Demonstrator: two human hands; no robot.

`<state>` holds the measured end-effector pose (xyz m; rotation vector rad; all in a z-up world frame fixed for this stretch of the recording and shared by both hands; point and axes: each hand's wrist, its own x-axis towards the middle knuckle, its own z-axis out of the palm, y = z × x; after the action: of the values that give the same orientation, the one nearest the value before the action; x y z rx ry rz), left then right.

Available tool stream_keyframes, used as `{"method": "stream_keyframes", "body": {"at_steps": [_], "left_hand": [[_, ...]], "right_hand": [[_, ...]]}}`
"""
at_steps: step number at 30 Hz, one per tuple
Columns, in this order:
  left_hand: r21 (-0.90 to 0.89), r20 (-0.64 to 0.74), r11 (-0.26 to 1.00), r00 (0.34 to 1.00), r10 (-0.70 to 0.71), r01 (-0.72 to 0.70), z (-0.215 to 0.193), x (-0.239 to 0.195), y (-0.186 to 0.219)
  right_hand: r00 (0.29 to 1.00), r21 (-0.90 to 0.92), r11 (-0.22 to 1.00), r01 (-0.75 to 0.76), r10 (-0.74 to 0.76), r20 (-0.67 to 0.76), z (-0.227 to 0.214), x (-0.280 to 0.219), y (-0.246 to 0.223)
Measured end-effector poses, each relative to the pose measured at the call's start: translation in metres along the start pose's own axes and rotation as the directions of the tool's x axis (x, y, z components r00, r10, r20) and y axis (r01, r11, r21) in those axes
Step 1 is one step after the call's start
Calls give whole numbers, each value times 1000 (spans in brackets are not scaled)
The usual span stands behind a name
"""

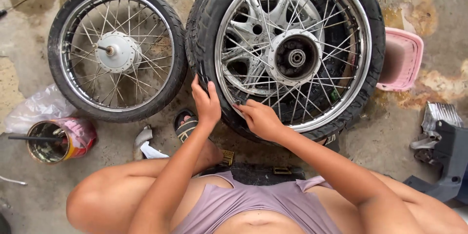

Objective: The person sits on the floor and works on a motorcycle wheel, using a small tool to pry the tire bead away from the rim. They then dip a brush into a pink container and apply a liquid substance to the tire bead and rim area.

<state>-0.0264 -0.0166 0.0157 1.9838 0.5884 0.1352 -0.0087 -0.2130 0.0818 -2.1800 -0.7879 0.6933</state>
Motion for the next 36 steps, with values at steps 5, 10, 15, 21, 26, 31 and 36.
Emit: {"method": "stream_keyframes", "body": {"at_steps": [5, 10, 15, 21, 26, 31, 36], "left_hand": [[-18, -82, 1000, 996, -19, 18, -3, 10, -6], [28, -121, 1000, 993, 15, -11, 6, 47, 15], [21, -82, 999, 996, -31, 33, 3, 47, 9], [12, -95, 1000, 995, -14, 15, 10, 44, 8], [18, -105, 1000, 994, -8, 10, 7, 47, 18], [62, -117, 998, 993, 19, -11, 7, 44, 6], [38, -111, 998, 992, 55, -51, 6, 41, 3]], "right_hand": [[996, 92, 995, 32, -24, -83, 11, 15, 9], [998, -76, 996, 47, -44, 48, 3, -32, 31], [977, -163, 972, 167, -185, -104, 17, 25, 8], [957, 62, 996, 69, -48, -285, 33, 110, 22], [1000, -14, 1000, 13, -13, 5, 10, 21, 17], [982, 167, 985, 54, -22, -187, 30, 93, 22], [973, 160, 985, 70, -32, -230, 24, 72, 11]]}}
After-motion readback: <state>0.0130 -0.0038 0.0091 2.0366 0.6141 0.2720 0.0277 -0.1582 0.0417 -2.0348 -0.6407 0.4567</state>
